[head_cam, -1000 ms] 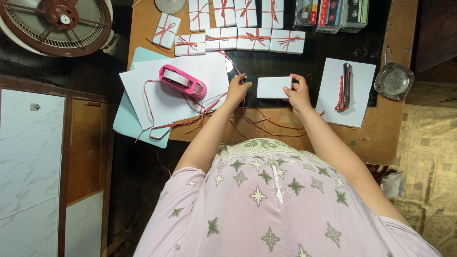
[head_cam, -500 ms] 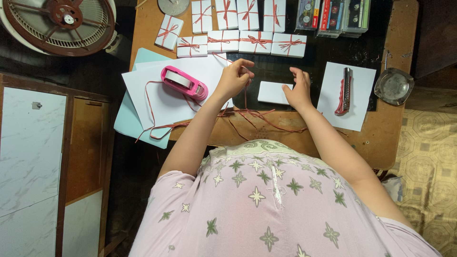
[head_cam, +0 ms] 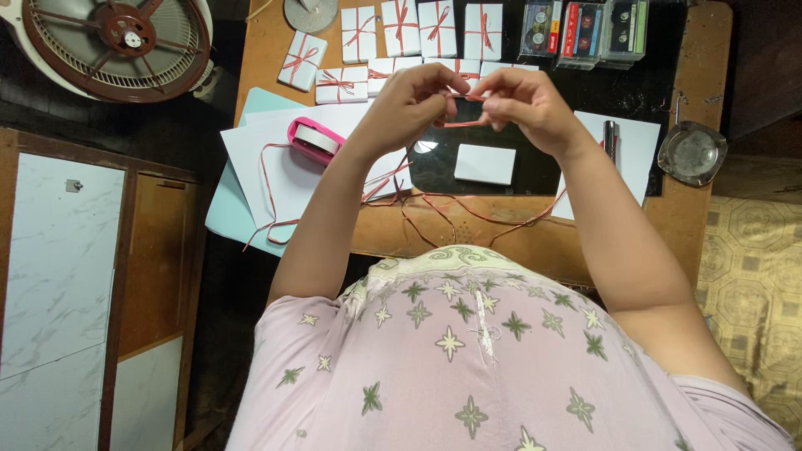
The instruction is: The person cuts a sheet of white paper with a utility knife, folds it around a small rectangular item, and secures the folds with tape. The wrapped item is placed among other similarly wrapped items on the table.
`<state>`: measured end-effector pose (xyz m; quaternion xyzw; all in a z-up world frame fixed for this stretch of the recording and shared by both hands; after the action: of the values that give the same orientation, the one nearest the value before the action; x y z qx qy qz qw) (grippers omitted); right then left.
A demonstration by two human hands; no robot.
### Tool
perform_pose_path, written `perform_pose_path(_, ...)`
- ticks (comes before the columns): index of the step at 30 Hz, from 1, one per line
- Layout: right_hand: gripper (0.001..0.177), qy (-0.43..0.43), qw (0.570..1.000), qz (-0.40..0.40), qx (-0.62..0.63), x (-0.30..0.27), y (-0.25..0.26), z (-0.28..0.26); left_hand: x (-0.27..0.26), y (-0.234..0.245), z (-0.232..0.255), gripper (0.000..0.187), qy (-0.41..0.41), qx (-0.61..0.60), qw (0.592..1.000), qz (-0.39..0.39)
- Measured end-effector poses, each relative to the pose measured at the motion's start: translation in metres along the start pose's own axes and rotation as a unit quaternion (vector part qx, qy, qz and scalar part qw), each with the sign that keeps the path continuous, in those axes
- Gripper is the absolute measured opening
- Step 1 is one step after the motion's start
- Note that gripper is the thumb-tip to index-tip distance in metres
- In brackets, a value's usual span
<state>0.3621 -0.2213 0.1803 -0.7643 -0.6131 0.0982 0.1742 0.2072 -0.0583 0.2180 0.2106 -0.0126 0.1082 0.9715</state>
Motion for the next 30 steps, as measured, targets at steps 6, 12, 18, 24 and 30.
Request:
perform_pose_path(6,0.024,-0.039,0.994,0.063,-0.078,-0.036,0.025,-0.029,-0.013,0.027,-0.029,0.033,0.079,-0.013,0.996,0.046)
perform_pose_path(12,0.018,-0.122,0.971,0.134,-0.157,-0.061,0.039,-0.021,-0.011,0.007,-0.089,0.034,0.118,-0.032,0.992,0.019)
perform_pose_path(18,0.022,-0.206,0.952,0.18,-0.141,-0.078,0.071,0.037,-0.004,-0.051,-0.153,0.031,0.166,0.101,0.981,-0.004)
perform_pose_path(24,0.018,-0.275,0.92,0.22,-0.174,-0.099,0.124,0.108,-0.009,-0.105,-0.213,0.029,0.188,0.183,0.965,-0.002)
perform_pose_path(30,0.02,-0.277,0.912,0.252,-0.165,-0.11,0.163,0.179,-0.003,-0.144,-0.257,0.024,0.216,0.219,0.951,0.024)
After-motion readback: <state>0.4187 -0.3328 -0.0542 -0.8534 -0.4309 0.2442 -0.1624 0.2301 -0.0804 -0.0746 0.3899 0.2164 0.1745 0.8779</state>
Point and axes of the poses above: each hand's wrist, its own x-axis towards the middle knuckle, its own y-axis out of the back of the hand, z = x × y, the point moved 3 cm from there along x, towards the middle knuckle, and after that the axes turned 14 degrees about x, right-handed, at the moved point
